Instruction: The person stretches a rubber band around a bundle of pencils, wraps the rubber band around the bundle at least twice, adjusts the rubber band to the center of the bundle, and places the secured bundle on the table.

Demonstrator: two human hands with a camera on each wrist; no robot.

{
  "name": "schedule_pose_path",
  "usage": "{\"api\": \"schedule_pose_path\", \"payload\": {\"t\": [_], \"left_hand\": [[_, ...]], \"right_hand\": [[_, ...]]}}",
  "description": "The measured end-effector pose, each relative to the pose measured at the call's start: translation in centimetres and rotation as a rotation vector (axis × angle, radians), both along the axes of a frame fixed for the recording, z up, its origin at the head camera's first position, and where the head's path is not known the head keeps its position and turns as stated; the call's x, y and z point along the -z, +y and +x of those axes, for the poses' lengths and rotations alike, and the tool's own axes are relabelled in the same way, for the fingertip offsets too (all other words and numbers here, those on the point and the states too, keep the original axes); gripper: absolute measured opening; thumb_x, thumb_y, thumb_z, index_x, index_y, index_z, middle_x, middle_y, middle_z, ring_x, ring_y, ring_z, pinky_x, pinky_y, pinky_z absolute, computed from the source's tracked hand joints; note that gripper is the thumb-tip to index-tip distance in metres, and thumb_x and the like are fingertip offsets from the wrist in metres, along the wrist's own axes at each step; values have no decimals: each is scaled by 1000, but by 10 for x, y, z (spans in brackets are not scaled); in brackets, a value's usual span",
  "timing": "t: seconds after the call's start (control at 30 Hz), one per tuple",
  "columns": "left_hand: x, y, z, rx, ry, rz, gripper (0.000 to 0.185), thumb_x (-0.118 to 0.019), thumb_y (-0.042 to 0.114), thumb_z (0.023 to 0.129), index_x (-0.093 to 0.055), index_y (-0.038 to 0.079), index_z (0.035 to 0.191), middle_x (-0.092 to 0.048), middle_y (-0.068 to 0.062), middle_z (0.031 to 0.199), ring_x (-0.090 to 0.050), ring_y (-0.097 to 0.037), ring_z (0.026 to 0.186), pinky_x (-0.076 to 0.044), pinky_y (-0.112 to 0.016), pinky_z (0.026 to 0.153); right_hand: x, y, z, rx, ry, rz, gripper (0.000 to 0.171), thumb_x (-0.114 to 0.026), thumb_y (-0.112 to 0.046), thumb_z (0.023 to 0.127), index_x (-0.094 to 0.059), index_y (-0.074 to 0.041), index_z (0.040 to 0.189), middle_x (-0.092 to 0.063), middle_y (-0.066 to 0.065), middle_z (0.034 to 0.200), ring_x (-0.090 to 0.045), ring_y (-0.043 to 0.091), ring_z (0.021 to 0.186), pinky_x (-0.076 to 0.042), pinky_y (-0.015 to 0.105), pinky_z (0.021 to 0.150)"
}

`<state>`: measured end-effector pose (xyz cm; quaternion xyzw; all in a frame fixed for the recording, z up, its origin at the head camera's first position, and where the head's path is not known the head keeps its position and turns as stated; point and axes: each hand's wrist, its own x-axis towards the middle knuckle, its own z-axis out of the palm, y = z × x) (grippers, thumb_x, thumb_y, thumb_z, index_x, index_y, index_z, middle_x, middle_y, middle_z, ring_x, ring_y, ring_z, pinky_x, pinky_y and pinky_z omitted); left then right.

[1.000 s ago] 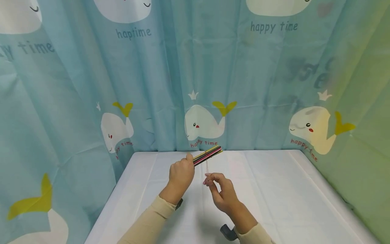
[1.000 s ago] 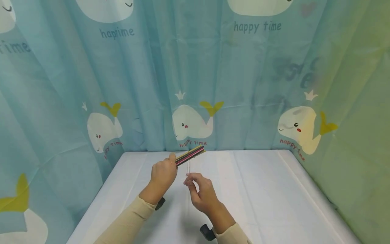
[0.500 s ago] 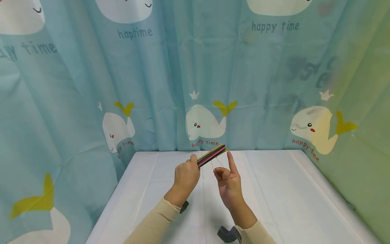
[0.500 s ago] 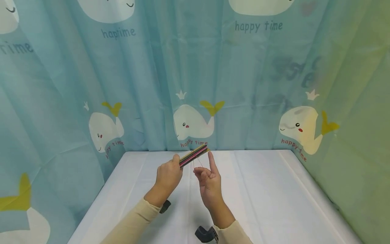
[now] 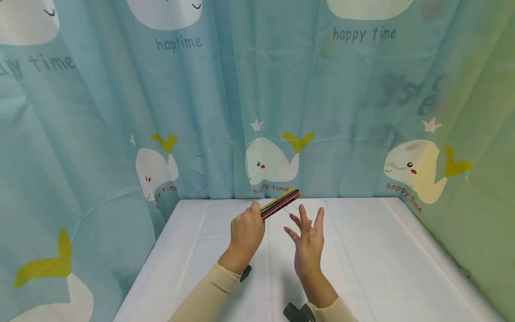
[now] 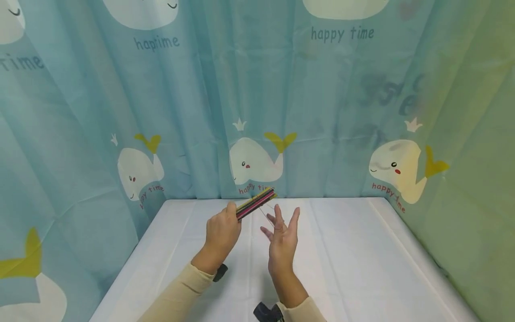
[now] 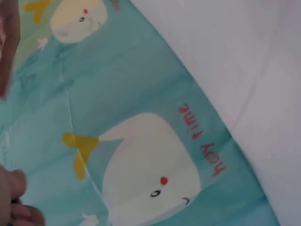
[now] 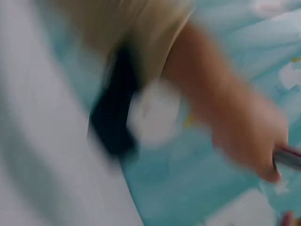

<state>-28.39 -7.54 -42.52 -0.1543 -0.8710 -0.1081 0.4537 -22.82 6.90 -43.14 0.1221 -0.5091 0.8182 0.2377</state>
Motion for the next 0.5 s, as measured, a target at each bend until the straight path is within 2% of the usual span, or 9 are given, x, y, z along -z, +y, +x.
{"api": "schedule_pose_path", "payload": {"t": [0.03,0.1,0.17,0.27,0.37,0.5], "left_hand": [[0,0,0,1,41,-3,36,-80,5,69,-45,6,78,-56,-6,58,-57,-22,42,-43,-35,35],[0,-1,-1,16,110,-16,34,-79,3,69,-46,6,77,-54,-5,57,-55,-21,41,-42,-33,35],[1,-4,-1,26,161,-32,32,-78,2,70,-46,6,76,-52,-5,56,-53,-21,40,-40,-32,35],[2,-8,-1,54,209,-65,28,-74,2,73,-46,7,75,-48,-4,55,-50,-20,40,-38,-31,36],[5,-13,0,84,232,-106,26,-70,2,75,-46,8,73,-46,-3,54,-48,-18,39,-35,-29,36],[8,-20,1,125,258,-152,21,-68,5,77,-47,8,73,-46,-3,54,-46,-16,38,-32,-28,36]], "right_hand": [[-3,-2,2,-94,-100,-103,75,-44,-35,102,5,-19,156,-41,7,149,-56,29,119,-52,40,86],[-8,-4,4,-243,-253,-232,74,-40,-43,102,2,-16,156,-41,5,150,-52,35,124,-49,51,87],[-13,-2,4,-321,-322,-303,74,-43,-47,100,-7,-13,155,-50,5,143,-52,39,123,-46,58,86],[-19,8,-1,-333,-310,-324,68,-48,-43,100,-19,-10,152,-66,2,121,-58,39,116,-43,64,84],[-22,21,-6,-333,-276,-296,72,-52,-38,99,-14,-8,154,-72,-2,102,-64,34,107,-41,67,84],[-24,32,-10,-360,-267,-248,77,-54,-33,99,-7,-9,155,-72,3,103,-67,30,102,-39,68,87]]}}
